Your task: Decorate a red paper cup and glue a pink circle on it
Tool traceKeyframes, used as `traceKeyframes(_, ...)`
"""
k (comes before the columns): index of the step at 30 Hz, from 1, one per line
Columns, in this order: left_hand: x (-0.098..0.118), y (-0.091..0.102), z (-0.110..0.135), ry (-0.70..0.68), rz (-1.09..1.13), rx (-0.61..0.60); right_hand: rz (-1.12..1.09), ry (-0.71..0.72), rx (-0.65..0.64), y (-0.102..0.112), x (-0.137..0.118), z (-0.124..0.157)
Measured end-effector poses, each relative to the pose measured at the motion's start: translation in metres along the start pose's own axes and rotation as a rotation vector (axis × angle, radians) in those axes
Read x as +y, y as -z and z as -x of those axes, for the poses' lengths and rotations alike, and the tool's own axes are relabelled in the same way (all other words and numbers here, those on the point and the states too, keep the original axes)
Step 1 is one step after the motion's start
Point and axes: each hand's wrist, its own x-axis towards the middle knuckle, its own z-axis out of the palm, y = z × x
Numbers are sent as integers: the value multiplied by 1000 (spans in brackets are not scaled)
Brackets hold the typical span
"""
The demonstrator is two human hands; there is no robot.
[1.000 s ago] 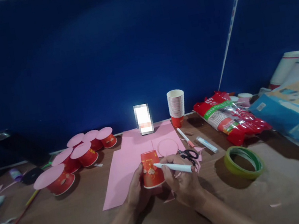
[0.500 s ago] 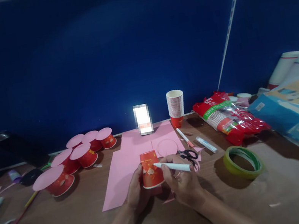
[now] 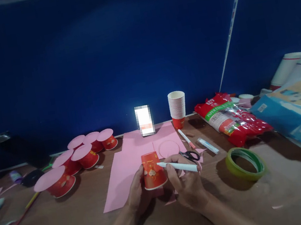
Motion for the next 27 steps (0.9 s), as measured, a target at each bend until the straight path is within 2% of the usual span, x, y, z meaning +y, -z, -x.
traceKeyframes(6,3,0,1,87,-26,-1,28,4,22,-5,3,3)
traceKeyframes(11,2,1,0,125,19,-38,113,40,-18,-10,-2,0)
traceKeyframes(14,2,1,-3,-3,37,-34,180,50,-40,-12,-1,1)
traceKeyframes(17,1,1,-7,-159,70,26,199,33,-42,-13,6,2)
traceKeyframes(22,-2,3,-9,-109,101,81,197,15,-40,-14,18,1)
traceKeyframes(27,-5,7,-8,-174,-14,58,238,36,-49,-13,21,0)
